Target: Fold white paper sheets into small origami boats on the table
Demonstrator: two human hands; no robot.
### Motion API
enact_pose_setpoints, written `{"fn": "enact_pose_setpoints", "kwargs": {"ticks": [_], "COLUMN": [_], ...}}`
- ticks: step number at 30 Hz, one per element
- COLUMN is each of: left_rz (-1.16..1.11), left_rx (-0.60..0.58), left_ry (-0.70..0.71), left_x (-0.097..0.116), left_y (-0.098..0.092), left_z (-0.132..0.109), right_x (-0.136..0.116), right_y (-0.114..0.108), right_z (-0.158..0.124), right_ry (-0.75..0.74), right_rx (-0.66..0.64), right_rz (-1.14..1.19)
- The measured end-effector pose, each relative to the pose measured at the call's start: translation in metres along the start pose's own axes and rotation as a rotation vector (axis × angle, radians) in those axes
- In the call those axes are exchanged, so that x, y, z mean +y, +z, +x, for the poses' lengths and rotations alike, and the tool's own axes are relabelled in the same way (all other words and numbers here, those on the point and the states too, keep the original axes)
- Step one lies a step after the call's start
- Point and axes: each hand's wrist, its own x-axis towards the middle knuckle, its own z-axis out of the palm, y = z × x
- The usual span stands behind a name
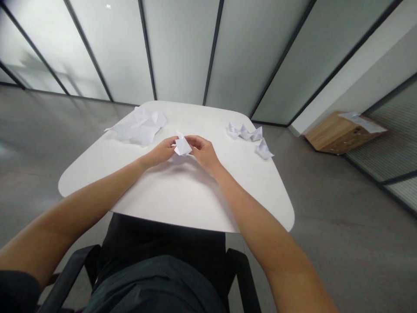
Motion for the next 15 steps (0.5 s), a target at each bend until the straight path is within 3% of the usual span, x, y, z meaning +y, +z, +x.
{"fn": "enact_pose_setpoints", "kwargs": {"ticks": [6, 15], "left_rz": [0.032, -0.194], "left_rx": [0.050, -0.017], "left_ry": [0.043, -0.019], "left_x": [0.0049, 0.0069], "left_y": [-0.0006, -0.0063], "left_z": [0.0011, 0.0019], "right_x": [0.0002, -0.0024], "right_y": [-0.0010, -0.0079], "right_z": [0.0004, 0.0055], "right_ry": [0.036, 0.132], "right_rx": [0.030, 0.118], "right_rz": [0.037, 0.161]}}
